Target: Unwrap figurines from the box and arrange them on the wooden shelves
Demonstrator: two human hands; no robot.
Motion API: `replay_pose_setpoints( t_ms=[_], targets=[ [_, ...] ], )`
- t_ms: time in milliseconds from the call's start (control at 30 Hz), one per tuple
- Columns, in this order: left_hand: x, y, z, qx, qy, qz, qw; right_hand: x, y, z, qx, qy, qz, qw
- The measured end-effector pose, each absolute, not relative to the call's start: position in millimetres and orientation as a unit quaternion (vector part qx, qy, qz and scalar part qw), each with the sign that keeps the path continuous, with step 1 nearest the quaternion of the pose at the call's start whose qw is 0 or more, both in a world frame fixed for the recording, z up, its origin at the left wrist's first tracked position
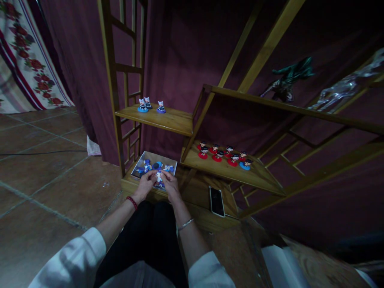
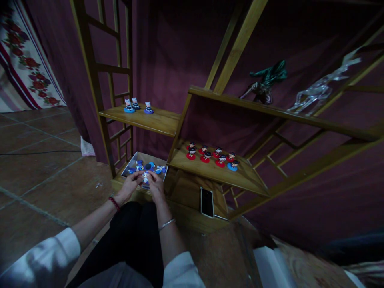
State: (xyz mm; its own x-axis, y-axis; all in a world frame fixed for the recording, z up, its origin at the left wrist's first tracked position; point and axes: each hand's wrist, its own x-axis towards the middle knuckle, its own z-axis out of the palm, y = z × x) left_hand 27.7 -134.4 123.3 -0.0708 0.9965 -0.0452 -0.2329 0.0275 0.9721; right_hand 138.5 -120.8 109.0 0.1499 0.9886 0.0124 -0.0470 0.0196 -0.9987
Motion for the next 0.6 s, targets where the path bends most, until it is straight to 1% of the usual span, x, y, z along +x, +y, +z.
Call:
replay_pose_setpoints(
  t_ms=[200,400,600],
  targets=[
    [27.5,-134.4,123.1,0.397,0.475,0.563,0.548,139.2,-123.0,111.1,-0.524,-0.442,0.473,0.553],
    [26.2,-133.9,126.1,0.422,0.483,0.563,0.521,138.9,-125.2,114.1,-0.517,-0.446,0.487,0.544],
    [26.3,-130.1,124.7,0.421,0.495,0.556,0.518,138.0,-126.1,115.6,-0.519,-0.445,0.491,0.54]
  ],
)
